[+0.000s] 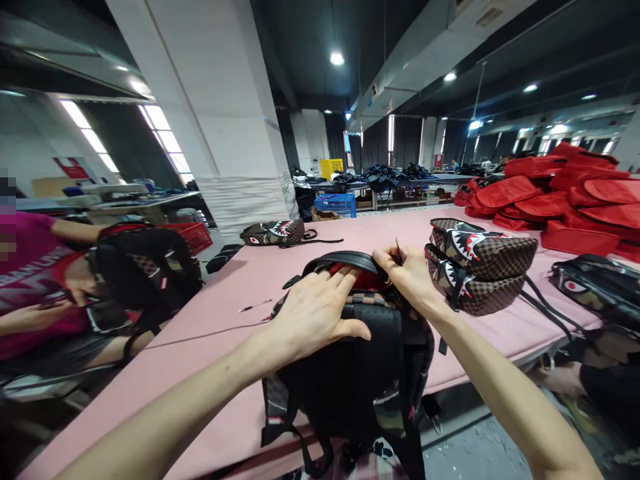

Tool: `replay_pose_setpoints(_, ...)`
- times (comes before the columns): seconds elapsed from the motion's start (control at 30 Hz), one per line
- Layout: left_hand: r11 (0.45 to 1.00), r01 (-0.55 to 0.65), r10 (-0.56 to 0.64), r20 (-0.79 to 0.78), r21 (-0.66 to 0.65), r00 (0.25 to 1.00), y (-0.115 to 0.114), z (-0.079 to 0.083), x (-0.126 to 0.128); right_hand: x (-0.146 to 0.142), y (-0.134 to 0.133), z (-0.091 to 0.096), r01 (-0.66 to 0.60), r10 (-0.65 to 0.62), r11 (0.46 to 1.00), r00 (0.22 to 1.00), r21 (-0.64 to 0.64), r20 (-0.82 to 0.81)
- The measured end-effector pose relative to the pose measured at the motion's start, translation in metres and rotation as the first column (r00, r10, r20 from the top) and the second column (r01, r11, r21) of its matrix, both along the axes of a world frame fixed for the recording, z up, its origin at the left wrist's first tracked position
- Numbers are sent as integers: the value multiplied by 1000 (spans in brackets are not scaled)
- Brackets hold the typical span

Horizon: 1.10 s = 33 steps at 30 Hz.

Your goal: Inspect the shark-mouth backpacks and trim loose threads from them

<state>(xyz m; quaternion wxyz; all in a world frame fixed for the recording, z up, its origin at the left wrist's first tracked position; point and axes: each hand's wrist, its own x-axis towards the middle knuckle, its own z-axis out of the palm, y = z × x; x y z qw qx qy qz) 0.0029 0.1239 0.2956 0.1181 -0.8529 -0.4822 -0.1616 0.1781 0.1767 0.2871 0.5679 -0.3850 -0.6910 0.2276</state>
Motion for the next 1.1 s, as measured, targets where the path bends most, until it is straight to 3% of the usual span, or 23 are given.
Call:
replay_pose_setpoints(0.07, 996, 48, -47, 12, -77, 999, 7, 5, -2, 1, -6, 1, -45, 45, 999, 997, -2, 68)
replay_pose_setpoints(0.23, 966, 198, -184, 93, -165, 978, 3, 6, -1, 14, 10, 20, -215, 264, 957, 923, -196, 278)
replay_pose_setpoints(0.43, 958, 245, -221, 158, -148, 962, -8, -6, 8, 6, 35, 39, -359, 419, 908, 744, -218, 520)
replay_pose_setpoints(0.5, 959, 251, -228, 167, -135, 959, -12, -7, 10, -7, 35, 40, -439, 488, 869, 693, -227, 530)
replay_pose_setpoints(0.57, 955, 273, -251, 184, -112, 951, -17, -6, 6, -20, 34, 38, -523, 600, 798, 646, -298, 472)
replay_pose_setpoints(0.6, 948, 304, -277, 223, -94, 934, -20, -5, 0, -25, 34, 36, -541, 632, 775, 655, -326, 414)
replay_pose_setpoints(0.67, 954, 299, -268, 413, -12, 870, -21, -1, -16, -32, 34, 28, -496, 598, 792, 748, -355, 289)
replay_pose_setpoints(0.77, 999, 9, -42, 766, 47, 641, -5, 6, -44, -35, 34, 17, -348, 470, 820, 863, -455, 186)
replay_pose_setpoints(0.8, 999, -50, 25, 820, 4, 572, 5, 7, -50, -34, 35, 14, -319, 452, 811, 874, -491, 177)
replay_pose_setpoints(0.83, 998, -19, 65, 836, -66, 546, 16, 7, -54, -33, 37, 12, -302, 443, 801, 880, -517, 172)
replay_pose_setpoints(0.9, 969, 116, 119, 818, -220, 562, 37, 5, -56, -31, 40, 8, -287, 429, 797, 889, -532, 162)
replay_pose_setpoints(0.97, 918, 198, 148, 760, -344, 633, 51, 3, -51, -29, 44, 6, -276, 422, 795, 891, -541, 166)
replay_pose_setpoints(1.1, 848, 267, 64, 587, -458, 807, 58, 7, -42, -28, 40, 9, -240, 435, 778, 873, -581, 222)
